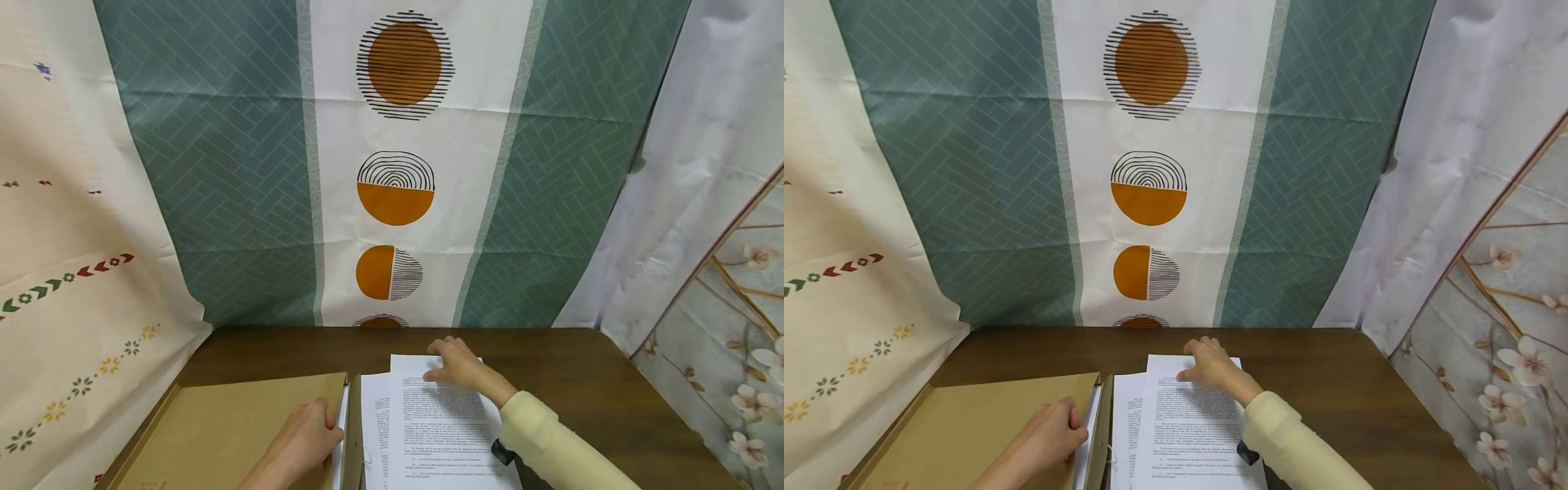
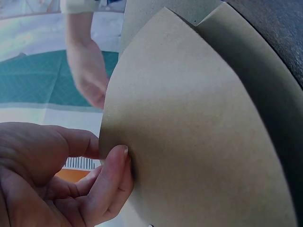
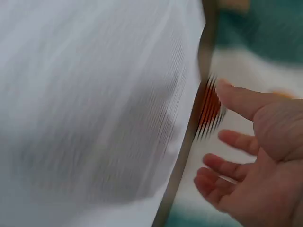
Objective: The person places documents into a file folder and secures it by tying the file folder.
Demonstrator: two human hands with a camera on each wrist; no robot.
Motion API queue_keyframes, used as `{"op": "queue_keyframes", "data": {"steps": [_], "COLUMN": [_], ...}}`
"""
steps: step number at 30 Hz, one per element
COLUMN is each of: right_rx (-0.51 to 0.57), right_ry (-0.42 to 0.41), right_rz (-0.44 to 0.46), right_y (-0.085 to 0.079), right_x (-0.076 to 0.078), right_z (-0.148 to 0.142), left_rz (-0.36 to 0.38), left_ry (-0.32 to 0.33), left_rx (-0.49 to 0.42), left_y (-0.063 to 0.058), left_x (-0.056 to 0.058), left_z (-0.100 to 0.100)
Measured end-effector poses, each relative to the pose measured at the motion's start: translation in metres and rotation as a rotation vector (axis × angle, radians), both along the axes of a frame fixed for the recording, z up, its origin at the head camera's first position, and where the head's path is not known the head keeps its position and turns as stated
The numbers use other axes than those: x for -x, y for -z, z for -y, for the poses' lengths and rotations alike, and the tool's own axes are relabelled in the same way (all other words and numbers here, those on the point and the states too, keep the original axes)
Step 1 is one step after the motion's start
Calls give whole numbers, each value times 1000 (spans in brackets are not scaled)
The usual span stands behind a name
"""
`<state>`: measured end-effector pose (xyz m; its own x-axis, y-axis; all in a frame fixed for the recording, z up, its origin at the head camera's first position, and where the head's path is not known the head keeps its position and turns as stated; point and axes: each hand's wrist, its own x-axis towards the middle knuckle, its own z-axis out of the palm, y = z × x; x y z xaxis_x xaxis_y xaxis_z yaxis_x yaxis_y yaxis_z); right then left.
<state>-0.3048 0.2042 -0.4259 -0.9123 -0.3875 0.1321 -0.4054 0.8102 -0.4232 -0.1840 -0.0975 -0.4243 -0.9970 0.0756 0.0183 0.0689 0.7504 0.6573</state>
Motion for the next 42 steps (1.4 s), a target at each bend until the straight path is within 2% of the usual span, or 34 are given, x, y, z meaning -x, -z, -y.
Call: {"op": "queue_keyframes", "data": {"steps": [3,7,12,19,26,31,42], "right_rx": [-109,-210,-297,-350,-346,-351,-222], "right_ry": [77,106,102,126,120,115,93], "right_rz": [39,126,181,197,233,216,216], "right_y": [1,0,4,5,4,5,8], "right_x": [16,26,30,34,36,39,30], "right_z": [-26,-46,-51,-49,-48,-47,-51], "left_rz": [-4,5,30,-10,22,33,28], "left_ry": [5,3,0,9,-10,-25,-15], "left_rx": [0,-3,-3,-8,-8,-6,-6], "left_y": [1,2,2,2,3,2,2], "left_x": [0,-1,-1,-1,-1,0,0], "left_z": [0,0,0,2,2,3,4]}}
